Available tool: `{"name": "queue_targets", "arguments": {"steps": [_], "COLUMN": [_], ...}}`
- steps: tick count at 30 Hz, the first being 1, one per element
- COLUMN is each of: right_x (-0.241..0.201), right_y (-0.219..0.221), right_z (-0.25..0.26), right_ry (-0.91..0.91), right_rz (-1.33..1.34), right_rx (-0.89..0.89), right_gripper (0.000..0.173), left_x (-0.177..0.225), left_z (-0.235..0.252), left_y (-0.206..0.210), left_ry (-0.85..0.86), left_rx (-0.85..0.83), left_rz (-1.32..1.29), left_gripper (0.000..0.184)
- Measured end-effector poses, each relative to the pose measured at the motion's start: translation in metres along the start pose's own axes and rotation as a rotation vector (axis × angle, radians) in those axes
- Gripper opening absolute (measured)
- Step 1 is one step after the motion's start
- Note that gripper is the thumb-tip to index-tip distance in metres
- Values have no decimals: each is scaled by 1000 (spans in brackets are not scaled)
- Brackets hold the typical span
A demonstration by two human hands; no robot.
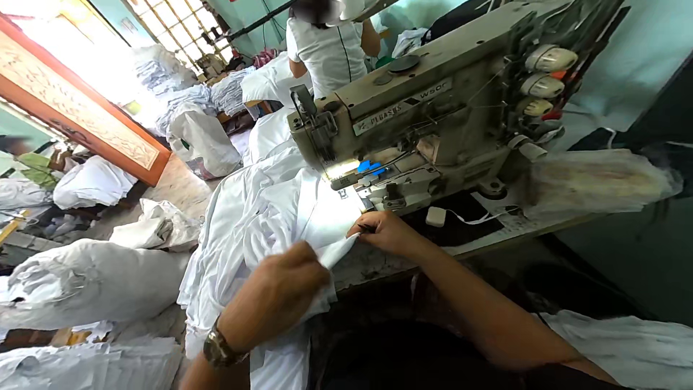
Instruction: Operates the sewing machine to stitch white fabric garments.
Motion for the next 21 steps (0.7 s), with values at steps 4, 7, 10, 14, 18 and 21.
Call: {"name": "queue_targets", "arguments": {"steps": [4,7,10,14,18,21], "right_x": [1,0,-1,-12,-22,-26], "right_y": [-1,-3,-1,-4,-5,-5], "right_z": [0,2,4,8,13,16], "right_ry": [-24,-15,-4,-40,-34,-37], "right_rz": [-21,-13,-15,-66,-124,-162], "right_rx": [38,57,53,46,8,-20], "right_gripper": [16,14,12,10,9,8], "left_x": [-57,-152,-197,-197,-186,-183], "left_z": [-9,-42,-70,-75,-73,-64], "left_y": [8,25,36,13,36,46], "left_ry": [-169,-502,-579,-551,-510,-626], "left_rx": [-136,-291,-233,-44,-338,-415], "left_rz": [-36,176,251,204,120,-15], "left_gripper": [16,34,23,20,21,29]}}
Point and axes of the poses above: each hand's wrist, its own z-axis towards the middle knuckle, its own y-axis out of the palm, x = y × z, the point moved 8 cm from there along z, towards the middle knuckle, and after that the axes turned 6 degrees about z, right-handed, at the moved point
